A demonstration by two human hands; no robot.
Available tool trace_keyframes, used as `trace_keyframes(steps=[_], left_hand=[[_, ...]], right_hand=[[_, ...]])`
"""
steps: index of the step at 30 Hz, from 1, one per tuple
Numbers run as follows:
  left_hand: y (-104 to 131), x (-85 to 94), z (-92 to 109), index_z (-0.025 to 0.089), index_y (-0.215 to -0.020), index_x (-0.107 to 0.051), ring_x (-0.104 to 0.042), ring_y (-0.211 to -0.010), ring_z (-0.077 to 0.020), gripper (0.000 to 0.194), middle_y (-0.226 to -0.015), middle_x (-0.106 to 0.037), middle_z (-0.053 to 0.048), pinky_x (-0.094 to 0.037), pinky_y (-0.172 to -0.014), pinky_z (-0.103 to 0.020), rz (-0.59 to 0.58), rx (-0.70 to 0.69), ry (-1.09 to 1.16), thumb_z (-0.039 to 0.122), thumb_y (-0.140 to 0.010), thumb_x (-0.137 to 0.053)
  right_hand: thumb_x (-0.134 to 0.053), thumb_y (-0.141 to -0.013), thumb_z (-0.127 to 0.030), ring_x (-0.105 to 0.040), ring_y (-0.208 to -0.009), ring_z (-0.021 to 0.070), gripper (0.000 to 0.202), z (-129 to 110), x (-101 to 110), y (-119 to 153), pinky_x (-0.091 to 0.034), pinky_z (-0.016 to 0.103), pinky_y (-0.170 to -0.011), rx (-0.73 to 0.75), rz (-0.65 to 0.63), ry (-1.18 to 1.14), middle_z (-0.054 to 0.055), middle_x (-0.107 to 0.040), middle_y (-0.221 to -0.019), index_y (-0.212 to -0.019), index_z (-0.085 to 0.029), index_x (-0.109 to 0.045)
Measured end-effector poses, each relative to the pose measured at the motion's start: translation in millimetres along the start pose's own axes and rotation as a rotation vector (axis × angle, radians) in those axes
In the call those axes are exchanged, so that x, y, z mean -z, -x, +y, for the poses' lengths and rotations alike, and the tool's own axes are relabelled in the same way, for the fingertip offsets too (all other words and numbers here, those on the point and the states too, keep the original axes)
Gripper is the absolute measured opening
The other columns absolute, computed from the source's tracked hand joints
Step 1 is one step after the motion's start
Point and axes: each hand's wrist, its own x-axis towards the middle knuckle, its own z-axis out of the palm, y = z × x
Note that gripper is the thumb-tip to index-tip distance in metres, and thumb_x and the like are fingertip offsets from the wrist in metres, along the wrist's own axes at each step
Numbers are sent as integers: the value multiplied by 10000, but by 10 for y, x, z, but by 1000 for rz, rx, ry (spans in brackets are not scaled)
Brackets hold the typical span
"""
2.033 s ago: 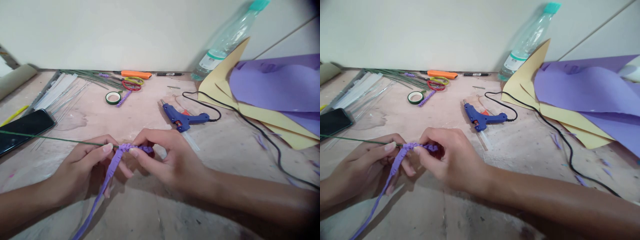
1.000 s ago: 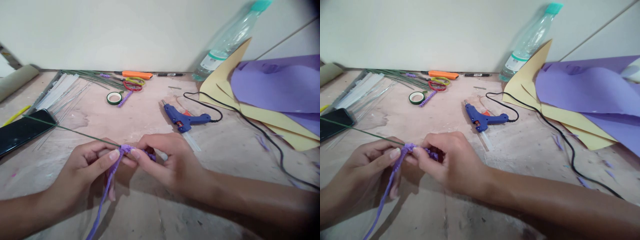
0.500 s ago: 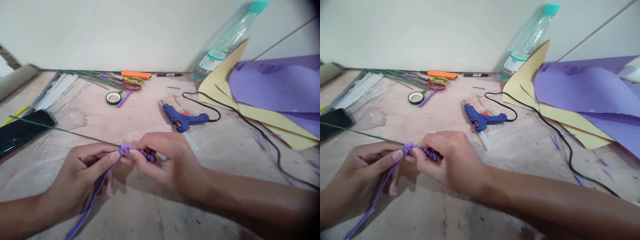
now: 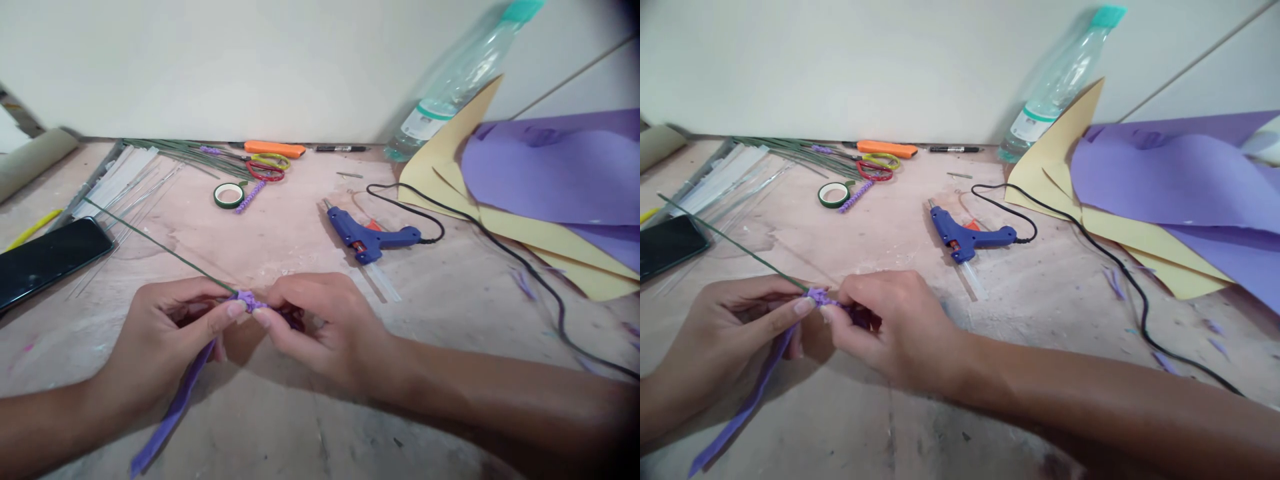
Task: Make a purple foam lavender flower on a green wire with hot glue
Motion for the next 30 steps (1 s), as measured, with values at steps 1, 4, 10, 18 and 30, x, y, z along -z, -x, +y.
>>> trace_keyframes(steps=[1,4,10,18,30], left_hand=[[-2,0,1,206,-672,-801,-569,-424,-109,149,-489,-674,9,-452,-417,-149,14,4,-3,325,-728,-872],[11,5,1,204,-633,-793,-546,-401,-105,180,-474,-665,4,-425,-390,-152,38,-8,-9,346,-701,-881],[74,38,-56,237,-661,-805,-530,-417,-97,141,-495,-653,19,-393,-393,-158,41,-51,-5,326,-767,-827],[71,33,-37,227,-658,-792,-536,-449,-97,127,-510,-643,30,-409,-423,-165,49,-93,-37,275,-772,-823],[48,166,-110,183,-766,-789,-612,-547,-154,367,-683,-742,-58,-475,-518,-241,-153,-18,-47,431,-970,-610]], right_hand=[[-631,-941,-173,-455,-549,66,205,-2,-5,1,-355,187,-539,-4,-7,-12,-36,-581,-622,-738,-150,-639],[-627,-956,-188,-454,-556,66,205,-4,-11,-4,-358,185,-543,-9,-28,-38,-33,-579,-631,-757,-144,-652],[-592,-988,-207,-425,-561,72,254,-18,3,-21,-347,202,-550,49,-54,-33,-33,-550,-629,-742,-147,-621],[-580,-996,-221,-450,-567,86,257,-23,-21,6,-356,219,-558,81,-49,5,-28,-577,-632,-747,-166,-613],[-463,-1053,-249,-464,-580,103,389,165,336,-270,-301,265,-574,-207,-350,60,-38,-488,-603,-671,-183,-490]])
